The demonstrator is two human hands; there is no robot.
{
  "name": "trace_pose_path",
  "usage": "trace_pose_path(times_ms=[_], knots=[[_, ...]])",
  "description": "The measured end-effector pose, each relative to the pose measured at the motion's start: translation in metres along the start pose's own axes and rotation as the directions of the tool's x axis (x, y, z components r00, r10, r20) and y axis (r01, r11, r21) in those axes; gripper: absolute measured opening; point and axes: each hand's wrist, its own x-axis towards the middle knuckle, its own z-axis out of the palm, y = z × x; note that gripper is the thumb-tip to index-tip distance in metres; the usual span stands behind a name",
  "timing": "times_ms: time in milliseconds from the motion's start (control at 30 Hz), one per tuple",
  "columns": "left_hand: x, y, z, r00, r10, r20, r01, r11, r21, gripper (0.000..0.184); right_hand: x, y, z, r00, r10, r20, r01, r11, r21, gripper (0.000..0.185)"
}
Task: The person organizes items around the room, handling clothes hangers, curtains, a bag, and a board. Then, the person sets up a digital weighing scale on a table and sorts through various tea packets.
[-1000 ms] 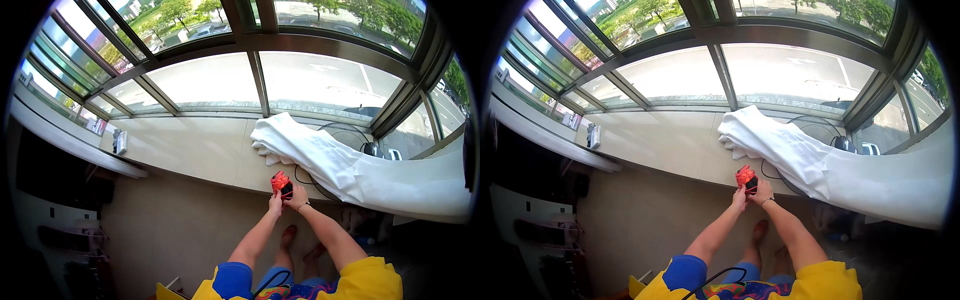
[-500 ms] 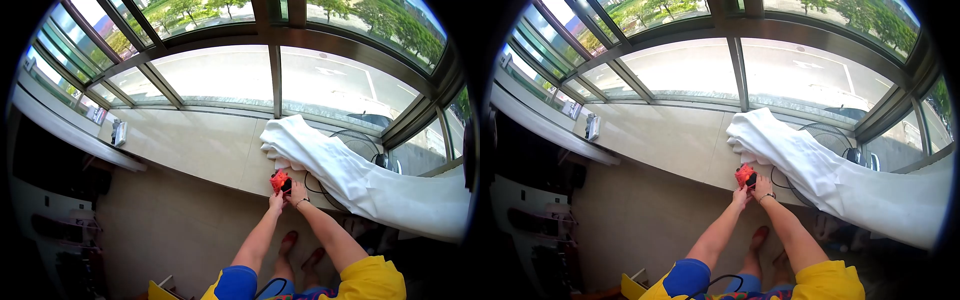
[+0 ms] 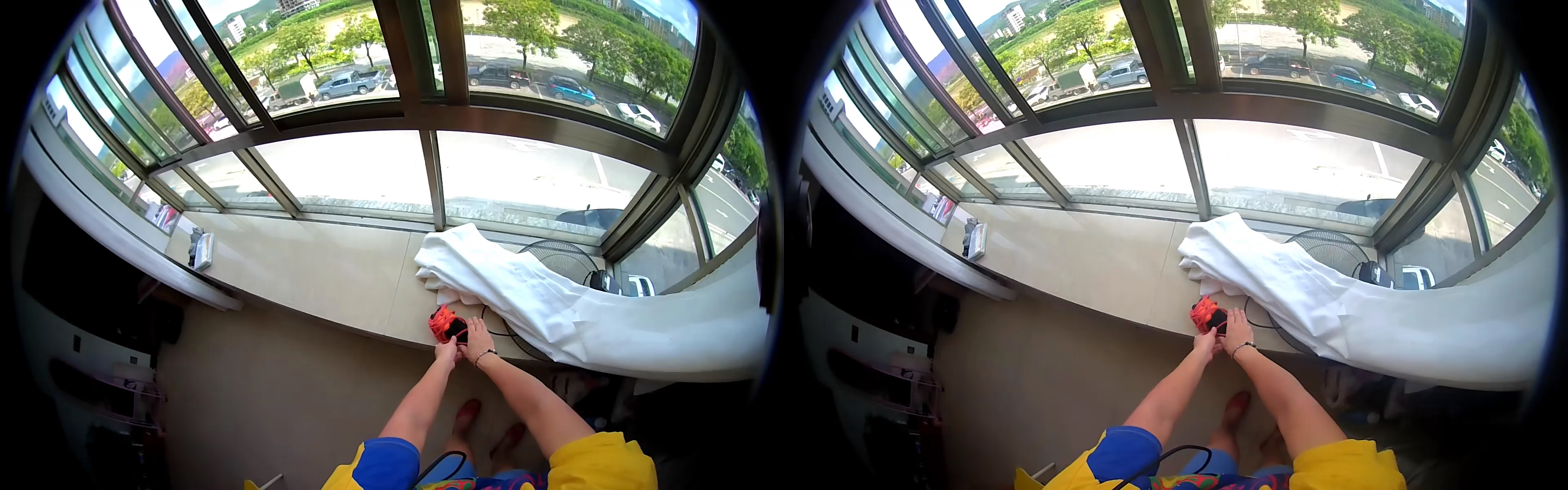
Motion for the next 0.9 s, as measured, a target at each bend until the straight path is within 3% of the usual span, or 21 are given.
trace_pose_path(times_ms=[100, 167, 200, 300, 333, 500, 567, 700, 767, 800, 833, 867, 900], knots=[[-0.013, -0.002, 0.004, 0.999, 0.019, -0.05, -0.015, 0.996, 0.088, 0.027, -0.012, 0.008, -0.016, 1.0, 0.004, -0.011, -0.003, 0.999, 0.04, 0.083], [-0.024, -0.006, 0.004, 0.991, 0.072, -0.116, -0.021, 0.922, 0.387, 0.034, -0.025, 0.015, -0.025, 0.999, -0.006, -0.049, 0.007, 1.0, 0.016, 0.082], [-0.033, -0.012, 0.004, 0.99, 0.077, -0.114, -0.027, 0.921, 0.389, 0.034, -0.032, 0.02, -0.029, 0.998, -0.021, -0.063, 0.022, 1.0, 0.009, 0.081], [-0.062, -0.038, 0.01, 0.902, 0.421, -0.092, -0.213, 0.621, 0.754, 0.059, -0.059, 0.037, -0.038, 0.989, 0.06, -0.133, -0.048, 0.995, 0.093, 0.08], [-0.076, -0.046, 0.015, 0.938, 0.344, -0.039, -0.206, 0.645, 0.736, 0.064, -0.071, 0.044, -0.042, 0.986, 0.101, -0.134, -0.086, 0.99, 0.111, 0.08], [-0.133, -0.088, 0.064, 0.935, 0.204, 0.289, -0.352, 0.457, 0.817, 0.07, -0.14, 0.081, -0.068, 0.955, 0.198, -0.221, -0.16, 0.971, 0.178, 0.079], [-0.141, -0.114, 0.092, 0.861, 0.184, 0.475, -0.505, 0.43, 0.749, 0.064, -0.168, 0.102, -0.079, 0.91, 0.338, -0.239, -0.247, 0.907, 0.341, 0.073], [-0.215, -0.139, 0.145, 0.761, 0.177, 0.624, -0.647, 0.278, 0.71, 0.06, -0.236, 0.174, -0.078, 0.782, 0.42, -0.46, -0.187, 0.863, 0.47, 0.068], [-0.236, -0.175, 0.174, 0.696, 0.191, 0.693, -0.718, 0.192, 0.669, 0.057, -0.292, 0.194, -0.096, 0.725, 0.571, -0.386, -0.379, 0.798, 0.469, 0.063], [-0.255, -0.188, 0.186, 0.665, 0.142, 0.733, -0.746, 0.154, 0.647, 0.057, -0.323, 0.199, -0.111, 0.708, 0.574, -0.411, -0.383, 0.802, 0.459, 0.06], [-0.274, -0.204, 0.198, 0.529, 0.151, 0.835, -0.842, 0.217, 0.495, 0.061, -0.351, 0.205, -0.124, 0.691, 0.577, -0.437, -0.387, 0.805, 0.45, 0.057], [-0.299, -0.219, 0.204, 0.417, 0.199, 0.887, -0.906, 0.161, 0.39, 0.052, -0.375, 0.217, -0.127, 0.682, 0.585, -0.438, -0.393, 0.799, 0.455, 0.057], [-0.324, -0.235, 0.212, 0.467, 0.169, 0.868, -0.883, 0.147, 0.446, 0.046, -0.403, 0.23, -0.123, 0.612, 0.6, -0.516, -0.342, 0.788, 0.512, 0.052]])
